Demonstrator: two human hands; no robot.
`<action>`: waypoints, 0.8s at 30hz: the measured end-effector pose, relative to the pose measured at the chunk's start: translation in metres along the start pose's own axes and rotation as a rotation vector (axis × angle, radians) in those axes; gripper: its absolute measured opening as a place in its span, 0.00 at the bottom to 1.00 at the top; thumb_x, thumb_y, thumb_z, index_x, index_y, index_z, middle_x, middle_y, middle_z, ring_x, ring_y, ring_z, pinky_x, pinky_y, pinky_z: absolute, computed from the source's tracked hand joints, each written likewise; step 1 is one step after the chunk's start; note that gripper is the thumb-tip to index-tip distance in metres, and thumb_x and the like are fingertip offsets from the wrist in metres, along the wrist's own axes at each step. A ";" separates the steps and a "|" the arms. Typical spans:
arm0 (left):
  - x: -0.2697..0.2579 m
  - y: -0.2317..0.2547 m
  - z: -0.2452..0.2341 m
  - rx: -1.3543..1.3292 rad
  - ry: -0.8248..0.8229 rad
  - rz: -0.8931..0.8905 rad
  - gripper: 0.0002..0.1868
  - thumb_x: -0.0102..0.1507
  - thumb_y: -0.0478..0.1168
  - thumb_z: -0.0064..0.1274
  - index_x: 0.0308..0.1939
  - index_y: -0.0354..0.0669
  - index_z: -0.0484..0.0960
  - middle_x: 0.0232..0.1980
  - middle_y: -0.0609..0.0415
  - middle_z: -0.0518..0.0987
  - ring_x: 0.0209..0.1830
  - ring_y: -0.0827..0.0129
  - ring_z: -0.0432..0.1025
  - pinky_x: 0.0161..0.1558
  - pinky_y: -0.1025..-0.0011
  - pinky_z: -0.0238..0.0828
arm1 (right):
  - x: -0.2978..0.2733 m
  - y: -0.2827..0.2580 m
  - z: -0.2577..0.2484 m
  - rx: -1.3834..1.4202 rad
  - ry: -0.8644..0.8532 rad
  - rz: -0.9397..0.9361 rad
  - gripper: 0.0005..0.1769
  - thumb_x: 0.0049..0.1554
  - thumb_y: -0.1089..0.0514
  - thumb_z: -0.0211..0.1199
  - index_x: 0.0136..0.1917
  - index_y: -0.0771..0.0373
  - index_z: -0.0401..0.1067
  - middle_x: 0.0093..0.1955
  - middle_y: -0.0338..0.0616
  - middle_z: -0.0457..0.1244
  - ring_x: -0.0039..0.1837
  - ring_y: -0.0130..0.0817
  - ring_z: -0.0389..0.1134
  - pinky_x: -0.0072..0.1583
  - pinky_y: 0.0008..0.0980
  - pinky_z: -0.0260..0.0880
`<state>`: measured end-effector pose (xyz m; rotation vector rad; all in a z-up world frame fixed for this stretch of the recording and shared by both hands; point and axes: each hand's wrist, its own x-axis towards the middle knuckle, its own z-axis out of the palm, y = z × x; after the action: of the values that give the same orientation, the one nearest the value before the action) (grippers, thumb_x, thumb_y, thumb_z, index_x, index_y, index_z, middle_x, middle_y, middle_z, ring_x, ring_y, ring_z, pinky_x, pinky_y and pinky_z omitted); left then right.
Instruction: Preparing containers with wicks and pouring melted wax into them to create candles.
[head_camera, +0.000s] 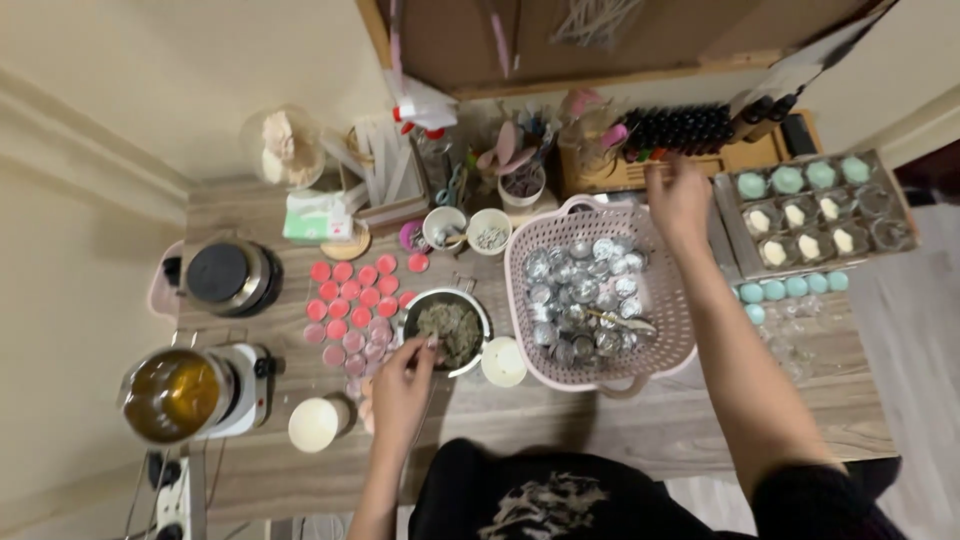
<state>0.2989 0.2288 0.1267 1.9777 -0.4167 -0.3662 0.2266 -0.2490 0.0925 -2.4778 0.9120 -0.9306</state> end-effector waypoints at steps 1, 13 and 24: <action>-0.001 -0.002 -0.002 0.023 0.001 -0.015 0.11 0.66 0.38 0.53 0.49 0.41 0.85 0.32 0.55 0.85 0.28 0.76 0.77 0.33 0.75 0.73 | 0.027 0.012 0.016 0.023 0.055 -0.043 0.10 0.61 0.58 0.64 0.49 0.67 0.80 0.48 0.57 0.70 0.52 0.56 0.71 0.55 0.47 0.71; 0.022 0.013 -0.013 0.088 0.027 -0.099 0.18 0.61 0.35 0.57 0.56 0.47 0.81 0.32 0.57 0.83 0.25 0.78 0.74 0.28 0.76 0.70 | 0.105 0.048 0.087 0.044 0.044 0.037 0.12 0.58 0.52 0.65 0.48 0.62 0.81 0.43 0.49 0.71 0.46 0.47 0.73 0.51 0.41 0.74; 0.036 0.049 -0.007 0.048 -0.041 -0.022 0.18 0.63 0.36 0.54 0.57 0.47 0.80 0.37 0.57 0.86 0.30 0.77 0.77 0.27 0.76 0.69 | 0.094 0.010 0.042 -0.015 -0.159 0.155 0.15 0.58 0.54 0.68 0.38 0.69 0.78 0.32 0.52 0.68 0.35 0.44 0.72 0.44 0.39 0.74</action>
<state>0.3275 0.1982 0.1715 2.0254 -0.4334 -0.4143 0.3055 -0.3159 0.1006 -2.4121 1.0427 -0.6686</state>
